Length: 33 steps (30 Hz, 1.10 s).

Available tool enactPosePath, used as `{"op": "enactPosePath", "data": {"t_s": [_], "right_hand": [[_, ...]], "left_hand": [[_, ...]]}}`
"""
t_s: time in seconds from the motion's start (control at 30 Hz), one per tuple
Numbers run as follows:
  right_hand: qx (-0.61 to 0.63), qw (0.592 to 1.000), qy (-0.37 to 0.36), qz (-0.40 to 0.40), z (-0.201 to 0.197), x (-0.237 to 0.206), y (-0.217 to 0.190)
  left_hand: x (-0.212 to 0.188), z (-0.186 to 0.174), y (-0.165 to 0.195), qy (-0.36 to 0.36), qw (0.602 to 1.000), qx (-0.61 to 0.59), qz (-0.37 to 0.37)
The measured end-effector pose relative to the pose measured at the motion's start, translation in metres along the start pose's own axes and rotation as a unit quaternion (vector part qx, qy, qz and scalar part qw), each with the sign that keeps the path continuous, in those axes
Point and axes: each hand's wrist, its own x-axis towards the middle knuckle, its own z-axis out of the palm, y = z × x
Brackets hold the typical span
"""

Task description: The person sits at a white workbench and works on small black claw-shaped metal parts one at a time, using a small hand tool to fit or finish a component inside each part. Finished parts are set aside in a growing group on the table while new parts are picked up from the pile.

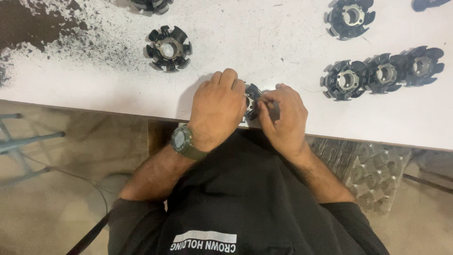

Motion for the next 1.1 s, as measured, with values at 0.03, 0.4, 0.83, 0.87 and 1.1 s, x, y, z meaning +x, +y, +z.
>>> {"op": "enactPosePath", "data": {"t_s": [0.03,0.4,0.83,0.87,1.1], "right_hand": [[0.003,1.0,0.005,-0.006,0.0,0.001,0.0],[0.026,1.0,0.015,0.004,0.001,0.001,-0.002],[0.027,0.999,0.033,-0.019,0.001,-0.003,0.0],[0.025,0.999,0.031,-0.033,0.001,-0.003,0.001],[-0.001,0.997,0.016,-0.069,0.003,-0.005,0.002]], "left_hand": [[0.0,-0.001,-0.001,0.023,0.999,-0.032,0.004],[-0.008,-0.007,-0.019,0.108,0.972,-0.207,0.034],[-0.01,-0.005,-0.011,0.075,0.981,-0.177,0.038],[-0.011,-0.004,-0.011,0.068,0.98,-0.184,0.019],[-0.016,-0.002,-0.009,0.078,0.974,-0.213,0.003]]}}
